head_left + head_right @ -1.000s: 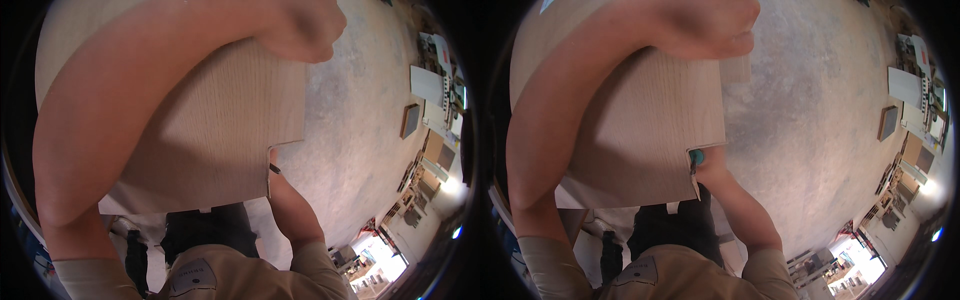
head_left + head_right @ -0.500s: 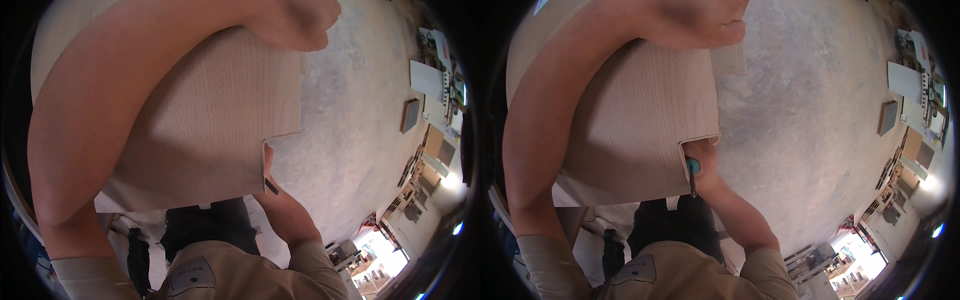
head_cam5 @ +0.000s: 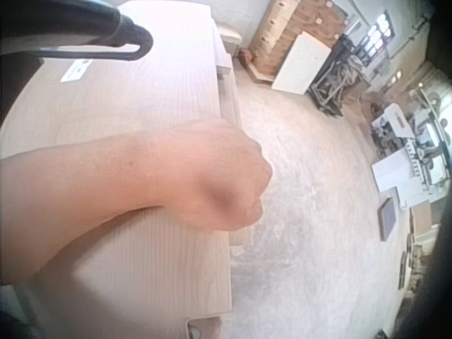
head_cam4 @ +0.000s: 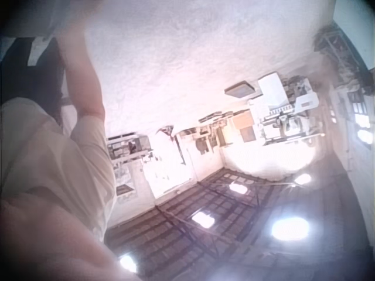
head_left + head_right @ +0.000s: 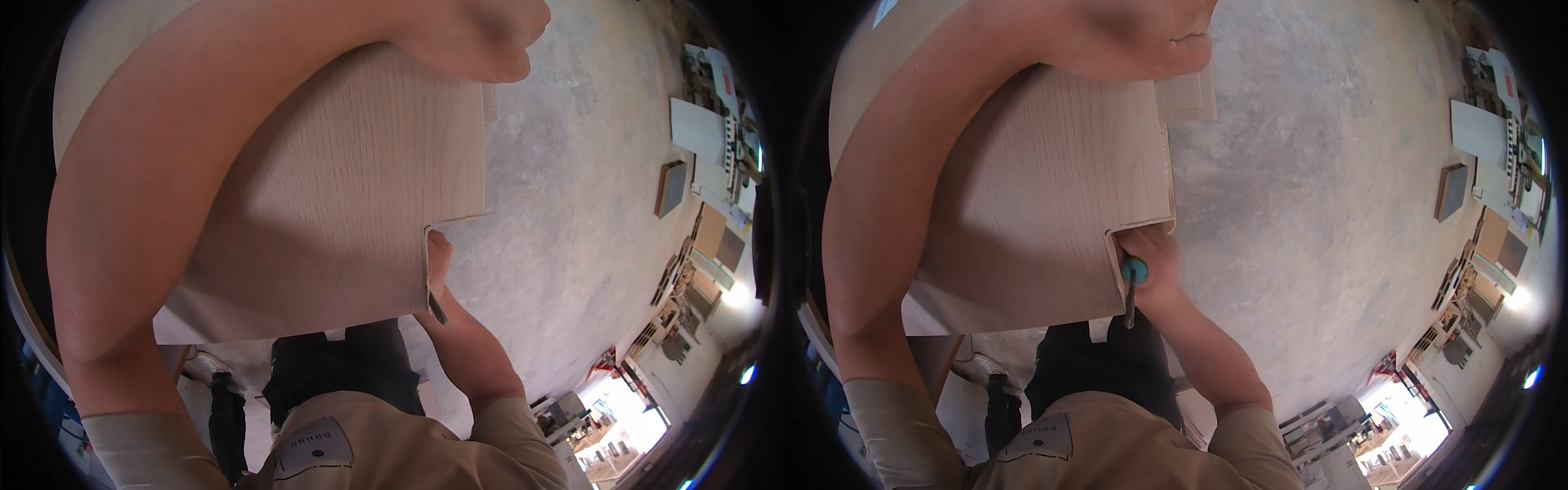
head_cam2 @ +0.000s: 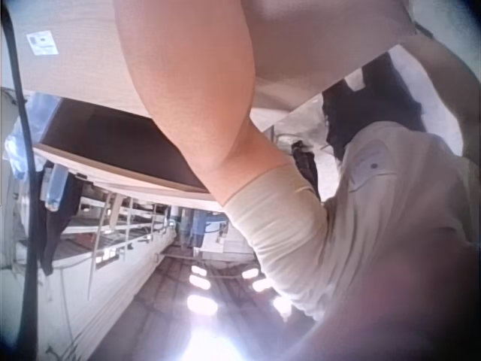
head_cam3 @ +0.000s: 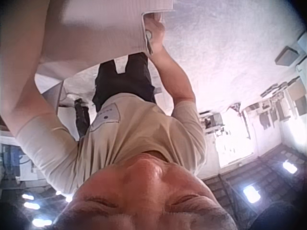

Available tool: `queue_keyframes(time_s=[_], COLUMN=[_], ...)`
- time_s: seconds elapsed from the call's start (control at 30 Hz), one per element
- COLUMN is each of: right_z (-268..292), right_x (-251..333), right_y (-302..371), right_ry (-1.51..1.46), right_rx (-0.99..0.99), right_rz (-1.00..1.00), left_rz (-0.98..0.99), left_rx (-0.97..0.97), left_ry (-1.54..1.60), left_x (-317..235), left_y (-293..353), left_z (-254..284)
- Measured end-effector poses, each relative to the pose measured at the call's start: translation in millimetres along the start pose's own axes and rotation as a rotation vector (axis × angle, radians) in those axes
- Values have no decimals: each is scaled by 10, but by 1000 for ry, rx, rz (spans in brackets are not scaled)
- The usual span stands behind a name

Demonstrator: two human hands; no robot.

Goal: The person applies edge banding to a large wooden panel. They use a heat gun to warm the adhesive, a utility knife to trim excess material, and a screwdriver to press the edges flush. The person works on multiple edges of the panel, cutting and fitting the banding to the corners.

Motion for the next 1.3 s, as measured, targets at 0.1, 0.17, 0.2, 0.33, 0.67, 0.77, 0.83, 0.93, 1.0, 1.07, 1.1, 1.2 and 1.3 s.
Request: queue_keyframes(time_s=[0.1, 0.17, 0.2, 0.33, 0.67, 0.77, 0.83, 0.93, 1.0, 1.07, 1.1, 1.2, 1.3], right_z=[-36, -33, -33, -48, 201, 182, 84, 69, 191, 315, 348, 429, 451], right_x=[-53, -69, -32, -139, 32, -54, -129, -44, -37, -98, -148, -65, 39], right_y=[41, 92, 123, 168, 27, 57, 96, 117, 83, 20, 3, -229, -332], right_ry=[-69, -54, 3, -48, 13, 83, 183, 253, 2, -263, -416, -799, -835], right_rx=[-20, -41, -45, -61, -129, -118, -40, -10, -61, -98, -110, -55, -24], right_rz=[-49, -66, -39, -123, 19, -48, -126, -97, -145, -263, -359, -335, -329], left_rz=[83, 51, -21, -57, 153, 154, 214, 236, 224, 186, 157, 144, 231], left_rx=[66, 49, -3, -47, 11, 164, 168, 170, 139, 128, 143, 72, 151], left_ry=[45, 30, 3, -30, -61, -21, -60, -64, -40, 1, 30, -9, -38], left_x=[65, 46, -20, -33, -39, 6, 33, 33, 30, 26, 23, -4, 35], left_y=[-38, -25, 23, 60, 30, -71, -122, -144, -131, -98, -67, -31, -76], left_z=[-21, -16, 9, 7, 27, -64, -77, -92, -73, -40, -23, 42, -29])
Point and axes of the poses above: each hand's wrist, its own y-axis away from the middle knuckle, its own z-axis out of the back of the hand, x = y × z, the point moved 10 cm from there along -y, towards the middle knuckle, and after that the axes turned 6 degrees about y, right-handed, at the moved point
